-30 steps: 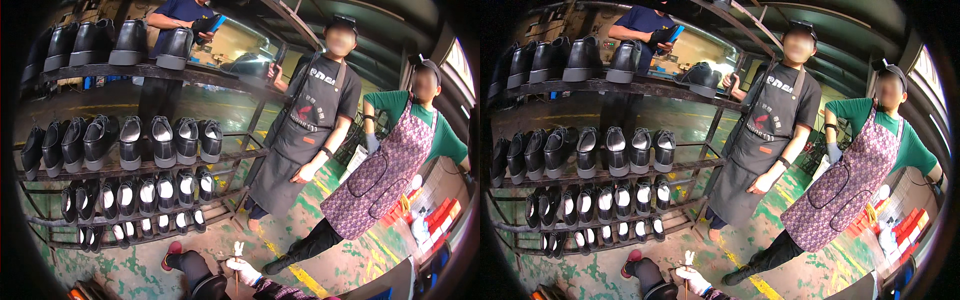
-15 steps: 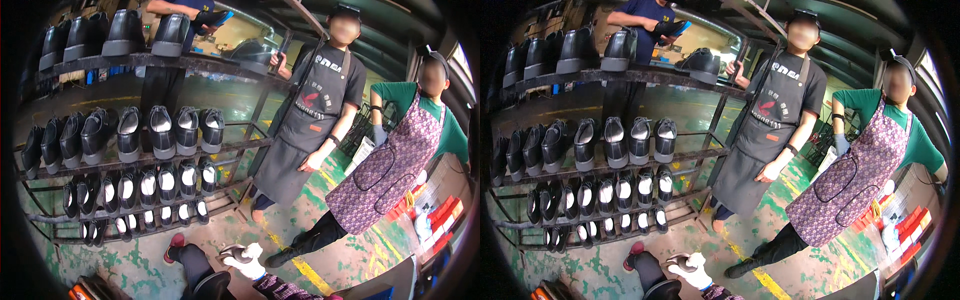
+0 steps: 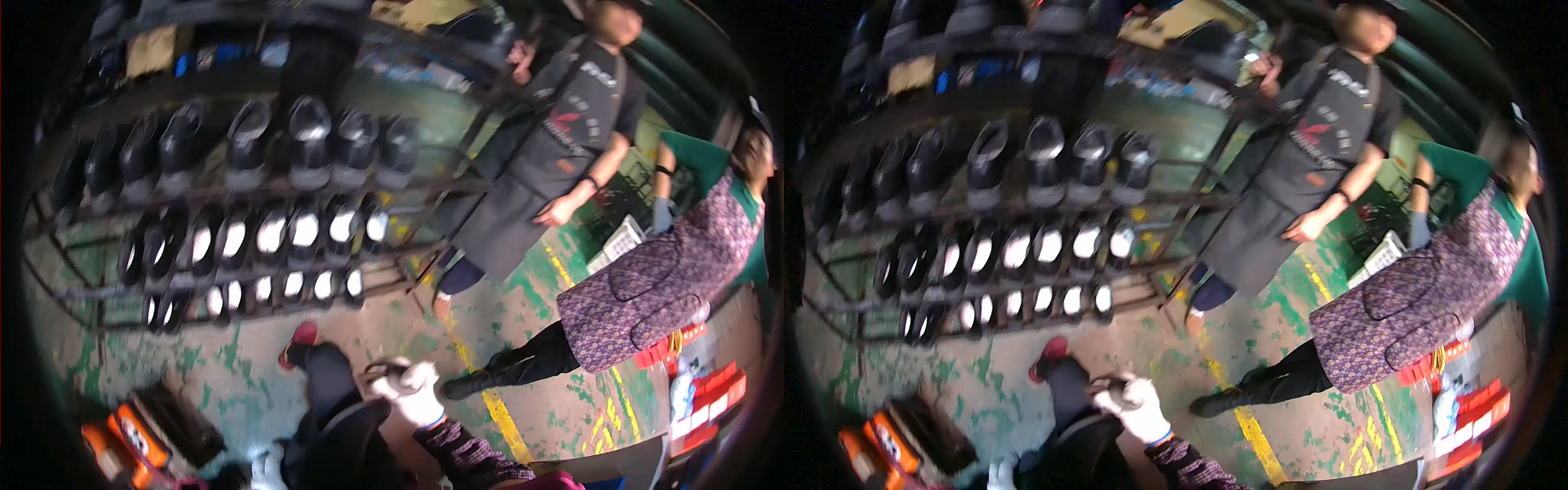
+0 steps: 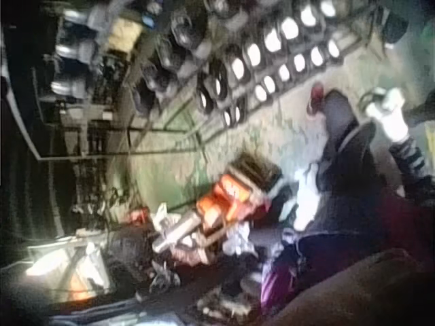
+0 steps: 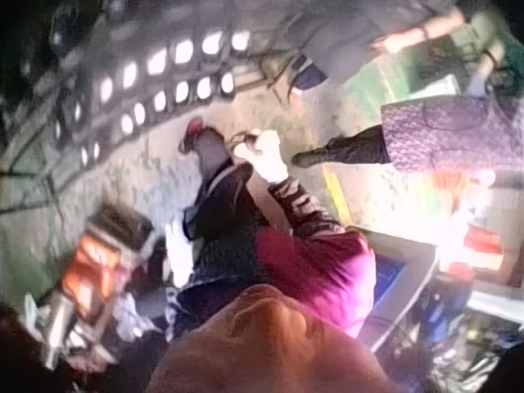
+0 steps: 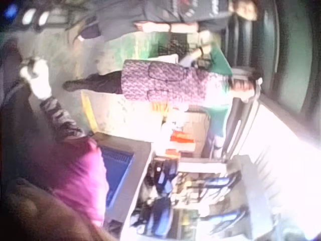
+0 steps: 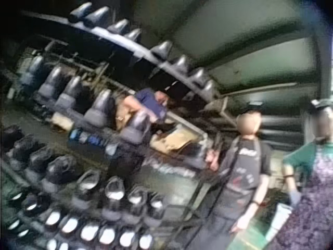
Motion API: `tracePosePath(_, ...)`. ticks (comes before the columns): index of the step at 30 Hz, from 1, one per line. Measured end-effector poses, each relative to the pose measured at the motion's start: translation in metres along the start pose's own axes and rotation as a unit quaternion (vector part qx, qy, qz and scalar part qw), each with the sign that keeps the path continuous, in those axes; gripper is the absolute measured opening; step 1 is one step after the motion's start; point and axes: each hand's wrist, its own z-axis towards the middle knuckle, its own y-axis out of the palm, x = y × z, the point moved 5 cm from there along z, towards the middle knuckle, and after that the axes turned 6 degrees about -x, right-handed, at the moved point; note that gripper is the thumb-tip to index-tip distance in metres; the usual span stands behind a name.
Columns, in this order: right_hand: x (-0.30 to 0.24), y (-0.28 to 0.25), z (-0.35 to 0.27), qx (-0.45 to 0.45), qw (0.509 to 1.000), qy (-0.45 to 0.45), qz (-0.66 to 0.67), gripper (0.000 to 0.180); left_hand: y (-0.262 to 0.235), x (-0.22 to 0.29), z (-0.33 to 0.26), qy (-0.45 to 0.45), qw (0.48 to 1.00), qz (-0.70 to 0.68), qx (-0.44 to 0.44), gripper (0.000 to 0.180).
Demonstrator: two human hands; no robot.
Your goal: Applying a finishing substance to the edge of black leather shoes using a small brush.
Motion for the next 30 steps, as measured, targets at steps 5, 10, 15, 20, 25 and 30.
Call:
tracePosePath(5, -0.003, -0.006, -0.015, 0.020, 0.581, -0.207, -0.787, 0.031, -0.018, 0.032, 0.014, 0.005, 0.998, -0.055, 0.012, 0.094)
tracePosePath(10, 0.048, -0.053, -0.025, 0.236, 0.954, -0.018, -0.183, 0.020, -0.018, 0.040, 0.009, 0.076, 0.994, -0.011, 0.078, 0.093)
tracePosePath(15, 0.059, -0.022, -0.035, 0.222, 0.973, 0.009, -0.060, 0.022, -0.016, 0.035, -0.004, 0.060, 0.996, 0.010, 0.070, 0.098)
tracePosePath(20, 0.065, -0.027, -0.040, 0.061, 0.952, 0.001, -0.301, 0.023, -0.019, 0.038, -0.007, 0.040, 0.997, -0.026, 0.053, 0.101)
tracePosePath(25, 0.037, 0.002, -0.017, -0.038, 0.950, 0.084, -0.298, 0.018, -0.005, 0.026, -0.016, 0.018, 0.998, -0.031, 0.045, 0.106)
tracePosePath(30, 0.015, -0.040, -0.001, 0.049, 0.865, -0.057, -0.496, 0.006, 0.008, 0.004, -0.029, 0.010, 0.995, -0.067, 0.072, 0.109)
